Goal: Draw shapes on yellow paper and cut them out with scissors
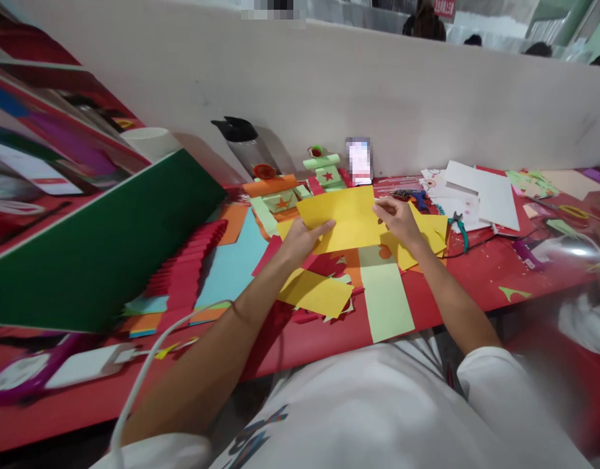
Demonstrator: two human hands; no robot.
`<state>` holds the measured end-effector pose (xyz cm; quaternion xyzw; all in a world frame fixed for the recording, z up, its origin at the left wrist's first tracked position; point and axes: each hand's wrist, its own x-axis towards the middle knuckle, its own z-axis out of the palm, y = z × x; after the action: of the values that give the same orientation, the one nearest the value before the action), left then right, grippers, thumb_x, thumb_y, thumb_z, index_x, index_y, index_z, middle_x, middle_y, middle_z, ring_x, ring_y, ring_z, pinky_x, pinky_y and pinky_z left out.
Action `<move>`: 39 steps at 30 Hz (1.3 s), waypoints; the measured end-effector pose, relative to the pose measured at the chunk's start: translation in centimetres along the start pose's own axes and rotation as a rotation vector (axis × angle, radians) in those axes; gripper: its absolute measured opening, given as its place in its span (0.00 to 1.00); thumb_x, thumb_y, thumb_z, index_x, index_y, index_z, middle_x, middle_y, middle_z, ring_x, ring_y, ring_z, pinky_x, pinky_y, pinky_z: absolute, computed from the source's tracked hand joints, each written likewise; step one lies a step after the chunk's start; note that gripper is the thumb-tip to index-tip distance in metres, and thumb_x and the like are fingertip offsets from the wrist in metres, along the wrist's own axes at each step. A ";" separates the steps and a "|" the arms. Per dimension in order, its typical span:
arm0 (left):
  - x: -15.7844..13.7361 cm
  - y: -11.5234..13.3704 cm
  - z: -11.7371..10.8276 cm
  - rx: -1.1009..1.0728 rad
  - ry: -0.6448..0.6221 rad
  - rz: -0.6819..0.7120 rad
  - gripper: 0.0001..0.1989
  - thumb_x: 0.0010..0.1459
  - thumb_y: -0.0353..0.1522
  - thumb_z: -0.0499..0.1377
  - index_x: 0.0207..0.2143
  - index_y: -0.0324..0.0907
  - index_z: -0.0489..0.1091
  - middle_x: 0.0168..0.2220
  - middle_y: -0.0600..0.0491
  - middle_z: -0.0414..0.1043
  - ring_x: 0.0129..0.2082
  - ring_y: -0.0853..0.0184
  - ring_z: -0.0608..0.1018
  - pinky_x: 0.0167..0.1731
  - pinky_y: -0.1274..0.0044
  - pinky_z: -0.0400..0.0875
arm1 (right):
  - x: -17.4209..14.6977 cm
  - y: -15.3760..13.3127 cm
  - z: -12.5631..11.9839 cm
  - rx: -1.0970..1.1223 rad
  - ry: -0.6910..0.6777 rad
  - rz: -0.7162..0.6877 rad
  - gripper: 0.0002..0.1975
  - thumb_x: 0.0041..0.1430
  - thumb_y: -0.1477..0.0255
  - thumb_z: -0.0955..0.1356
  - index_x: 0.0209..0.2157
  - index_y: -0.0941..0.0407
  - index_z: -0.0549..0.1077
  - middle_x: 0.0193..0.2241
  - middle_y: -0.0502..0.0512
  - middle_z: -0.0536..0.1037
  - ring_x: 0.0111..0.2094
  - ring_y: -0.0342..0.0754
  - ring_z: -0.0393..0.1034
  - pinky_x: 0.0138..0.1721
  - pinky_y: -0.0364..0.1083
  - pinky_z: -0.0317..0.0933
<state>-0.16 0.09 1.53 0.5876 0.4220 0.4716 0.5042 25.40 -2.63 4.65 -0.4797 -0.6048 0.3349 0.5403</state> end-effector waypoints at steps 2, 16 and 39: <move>0.6 -0.3 -0.9 -0.087 0.045 0.018 0.24 0.48 0.45 0.76 0.43 0.41 0.80 0.41 0.48 0.85 0.40 0.59 0.83 0.39 0.73 0.78 | 0.5 0.5 -1.1 -0.049 0.004 0.013 0.18 0.59 0.54 0.72 0.41 0.54 0.77 0.36 0.55 0.82 0.34 0.48 0.74 0.33 0.46 0.67; 2.4 -0.2 -3.2 -0.288 0.274 0.024 0.18 0.54 0.33 0.71 0.48 0.40 0.77 0.48 0.46 0.84 0.55 0.53 0.83 0.56 0.65 0.81 | 0.5 2.7 -8.3 -1.179 -0.071 0.247 0.24 0.61 0.64 0.75 0.56 0.56 0.74 0.53 0.66 0.80 0.50 0.60 0.77 0.48 0.51 0.65; 2.5 0.1 -3.8 -0.424 0.400 -0.069 0.19 0.53 0.32 0.72 0.48 0.47 0.77 0.57 0.52 0.82 0.58 0.54 0.82 0.53 0.68 0.84 | 1.0 2.2 -6.5 -0.309 -0.344 -0.011 0.17 0.58 0.62 0.72 0.46 0.56 0.77 0.50 0.60 0.80 0.50 0.55 0.73 0.54 0.52 0.65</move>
<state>-3.37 3.21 2.11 0.3497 0.4247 0.6385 0.5383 32.31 -1.68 4.18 -0.4892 -0.7349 0.3122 0.3509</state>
